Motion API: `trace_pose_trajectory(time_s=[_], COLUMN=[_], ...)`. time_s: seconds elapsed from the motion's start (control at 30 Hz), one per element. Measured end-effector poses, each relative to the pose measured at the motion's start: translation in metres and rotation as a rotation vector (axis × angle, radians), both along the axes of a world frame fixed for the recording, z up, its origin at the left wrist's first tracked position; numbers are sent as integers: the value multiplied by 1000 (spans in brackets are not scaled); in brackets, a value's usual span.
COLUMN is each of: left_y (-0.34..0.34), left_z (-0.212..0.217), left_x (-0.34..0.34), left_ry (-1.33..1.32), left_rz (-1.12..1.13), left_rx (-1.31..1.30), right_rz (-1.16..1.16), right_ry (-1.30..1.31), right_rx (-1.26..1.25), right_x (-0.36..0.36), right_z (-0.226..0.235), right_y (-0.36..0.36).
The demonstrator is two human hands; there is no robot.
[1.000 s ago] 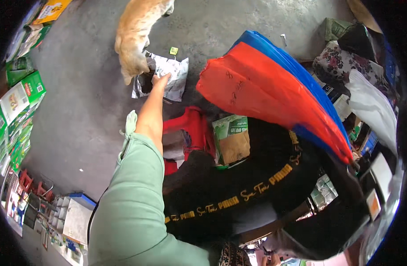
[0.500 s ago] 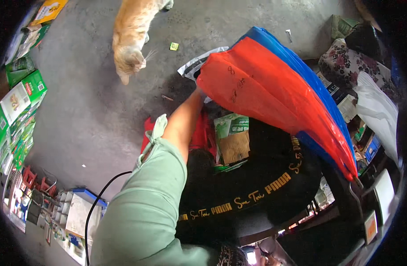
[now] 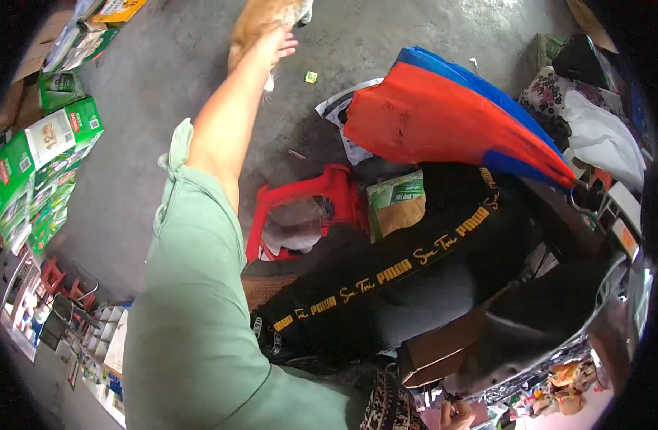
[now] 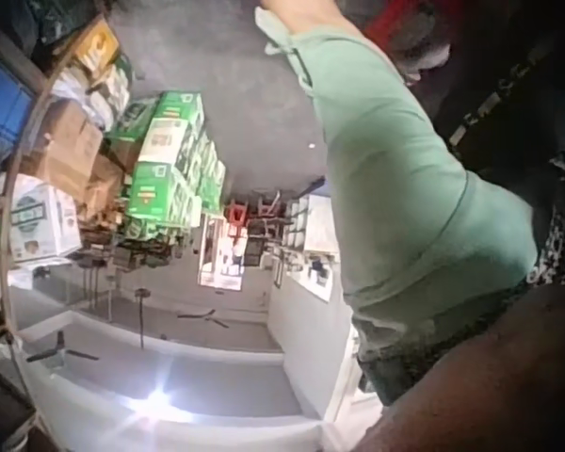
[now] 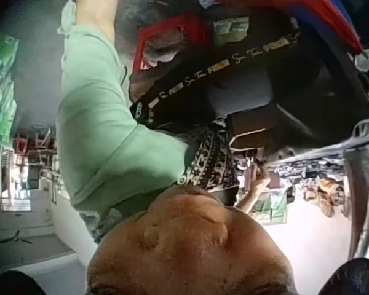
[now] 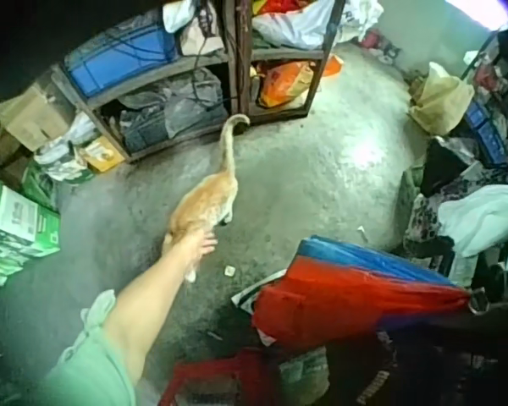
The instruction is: The person assembles metal buckle components using pliers, pets a cat, and continues assembling the metal parts.
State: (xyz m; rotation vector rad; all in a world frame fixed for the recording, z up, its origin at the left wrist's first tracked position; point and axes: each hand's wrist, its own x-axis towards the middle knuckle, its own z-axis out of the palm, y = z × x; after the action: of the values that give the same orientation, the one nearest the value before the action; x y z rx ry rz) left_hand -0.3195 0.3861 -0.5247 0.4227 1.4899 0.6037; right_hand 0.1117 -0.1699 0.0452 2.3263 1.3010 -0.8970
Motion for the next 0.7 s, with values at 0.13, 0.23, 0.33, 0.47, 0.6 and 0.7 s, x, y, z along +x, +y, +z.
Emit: trace_pose_trajectory(time_s=[0.13,0.23,0.33,0.47,0.6,0.7], left_y=[-9,-24,-39,-47,-48,-51], left_z=[11,27,48,54,57,64], left_x=[-24,-35,-47,-83,-98,-79], left_ry=[15,-154,-229,-218,-167,-62], left_rz=[97,197,265,388,358,188], left_rx=[-84,-70,-115,-96,-118,-46], right_rz=[-117,-116,-35,-20,35,0], right_ry=[-42,-75,-120,-125,-126,-129], right_rx=[82,62,63,71,137,142], right_x=[-20,-20,-20,-18,-20,-30], right_z=[-4,-3,-3,-4,-8,-7], right_y=[15,10,10,7,10,25])
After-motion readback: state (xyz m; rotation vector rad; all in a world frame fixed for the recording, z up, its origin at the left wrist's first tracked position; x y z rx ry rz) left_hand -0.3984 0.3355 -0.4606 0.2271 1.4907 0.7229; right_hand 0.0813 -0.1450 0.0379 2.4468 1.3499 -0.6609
